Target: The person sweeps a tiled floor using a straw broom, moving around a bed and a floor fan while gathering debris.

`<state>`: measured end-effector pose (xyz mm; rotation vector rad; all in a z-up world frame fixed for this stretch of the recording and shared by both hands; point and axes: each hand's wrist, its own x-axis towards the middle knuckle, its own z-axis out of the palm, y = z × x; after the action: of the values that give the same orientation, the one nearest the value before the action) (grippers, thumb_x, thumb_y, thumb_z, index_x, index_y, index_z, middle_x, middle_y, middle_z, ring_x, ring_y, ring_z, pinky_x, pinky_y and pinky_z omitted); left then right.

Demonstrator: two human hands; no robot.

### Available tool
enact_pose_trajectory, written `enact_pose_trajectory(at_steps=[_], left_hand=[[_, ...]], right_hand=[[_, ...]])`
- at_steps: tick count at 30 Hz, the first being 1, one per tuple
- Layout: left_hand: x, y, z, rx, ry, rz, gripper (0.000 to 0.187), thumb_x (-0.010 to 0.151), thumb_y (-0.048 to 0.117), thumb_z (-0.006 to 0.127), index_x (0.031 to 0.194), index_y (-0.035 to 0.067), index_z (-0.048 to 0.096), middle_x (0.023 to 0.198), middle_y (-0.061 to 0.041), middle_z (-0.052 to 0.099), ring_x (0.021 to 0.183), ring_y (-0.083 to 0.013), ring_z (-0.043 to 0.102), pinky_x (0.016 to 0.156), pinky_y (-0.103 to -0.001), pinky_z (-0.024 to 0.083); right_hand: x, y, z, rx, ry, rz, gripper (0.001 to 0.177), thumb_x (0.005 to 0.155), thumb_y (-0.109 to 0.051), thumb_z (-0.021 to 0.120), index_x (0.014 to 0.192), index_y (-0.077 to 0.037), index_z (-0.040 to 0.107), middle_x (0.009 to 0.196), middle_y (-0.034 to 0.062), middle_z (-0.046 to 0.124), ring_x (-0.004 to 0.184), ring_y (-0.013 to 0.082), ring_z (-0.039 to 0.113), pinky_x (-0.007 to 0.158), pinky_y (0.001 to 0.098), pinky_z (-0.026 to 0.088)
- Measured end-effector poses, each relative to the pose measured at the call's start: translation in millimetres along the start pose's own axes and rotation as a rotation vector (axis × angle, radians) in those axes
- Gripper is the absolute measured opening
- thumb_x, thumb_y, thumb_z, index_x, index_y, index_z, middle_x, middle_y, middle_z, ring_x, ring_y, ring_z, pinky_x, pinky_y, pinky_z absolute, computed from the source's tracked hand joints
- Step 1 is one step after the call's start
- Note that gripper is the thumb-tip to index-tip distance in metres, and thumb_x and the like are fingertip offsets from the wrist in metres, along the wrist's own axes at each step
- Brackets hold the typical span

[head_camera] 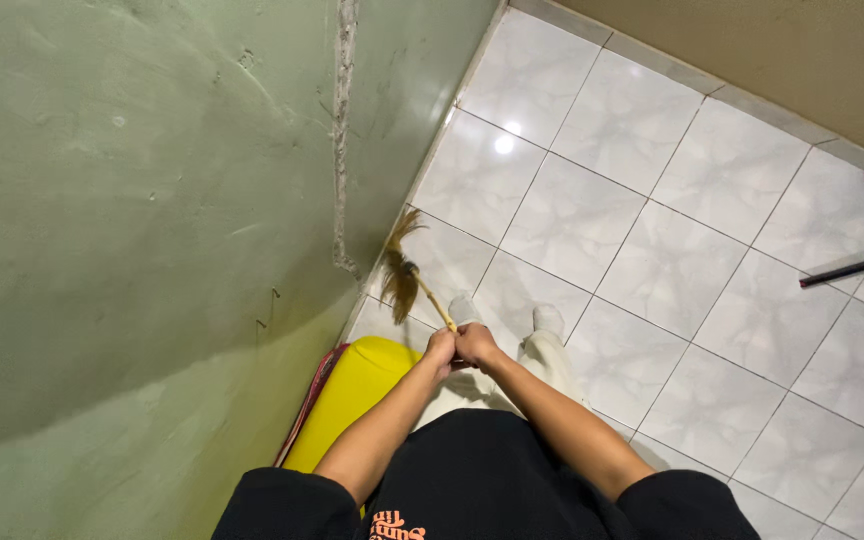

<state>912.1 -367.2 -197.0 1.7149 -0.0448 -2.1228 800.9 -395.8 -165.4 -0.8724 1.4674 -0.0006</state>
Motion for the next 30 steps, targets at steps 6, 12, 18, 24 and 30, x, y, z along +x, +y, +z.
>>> enact_pose_trajectory(at_steps=[6, 12, 18, 24, 30], left_hand=[[36, 20, 47, 0.114, -0.11, 0.032, 0.029, 0.104, 0.021, 0.043, 0.127, 0.019, 0.06, 0.106, -0.007, 0.069, 0.086, -0.0241, 0.071, 0.069, -0.045, 0.064], [37, 11, 94, 0.237, -0.296, -0.003, 0.03, 0.105, 0.028, 0.046, 0.133, 0.022, 0.056, 0.114, -0.005, 0.069, 0.086, -0.0191, 0.071, 0.073, -0.04, 0.063], [-18, 33, 96, 0.279, -0.447, -0.081, 0.037, 0.107, 0.032, 0.045, 0.131, 0.006, 0.056, 0.119, -0.012, 0.065, 0.079, -0.0289, 0.074, 0.068, -0.038, 0.063], [-34, 23, 34, 0.28, -0.408, -0.165, 0.046, 0.111, 0.033, 0.043, 0.128, -0.008, 0.058, 0.125, -0.025, 0.069, 0.089, -0.0315, 0.08, 0.076, -0.038, 0.067], [-14, -2, -3, 0.073, -0.183, -0.224, 0.034, 0.108, 0.027, 0.047, 0.124, 0.0, 0.062, 0.116, -0.017, 0.068, 0.081, -0.0265, 0.073, 0.076, -0.048, 0.066]], right_hand=[[-8, -1, -45, 0.137, 0.203, 0.067, 0.032, 0.099, -0.016, 0.053, 0.118, -0.002, 0.075, 0.088, 0.0156, 0.078, 0.067, 0.0237, 0.071, 0.053, 0.038, 0.05], [-45, 28, -77, 0.219, 0.536, -0.024, 0.037, 0.097, -0.014, 0.056, 0.133, -0.009, 0.067, 0.091, 0.0133, 0.077, 0.073, 0.0196, 0.074, 0.06, 0.0311, 0.057], [-138, 3, -99, 0.171, 0.335, -0.09, 0.038, 0.1, -0.013, 0.051, 0.131, -0.007, 0.073, 0.079, 0.0152, 0.072, 0.052, 0.0144, 0.058, 0.046, 0.0311, 0.047], [-158, -25, -105, 0.136, -0.068, 0.164, 0.053, 0.092, -0.007, 0.051, 0.143, -0.02, 0.057, 0.076, 0.0078, 0.071, 0.043, 0.0112, 0.045, 0.039, 0.0296, 0.039], [-32, 8, -26, -0.366, -0.189, 0.027, 0.032, 0.089, -0.01, 0.062, 0.114, 0.003, 0.077, 0.076, 0.0183, 0.074, 0.052, 0.0221, 0.067, 0.046, 0.0375, 0.053]])
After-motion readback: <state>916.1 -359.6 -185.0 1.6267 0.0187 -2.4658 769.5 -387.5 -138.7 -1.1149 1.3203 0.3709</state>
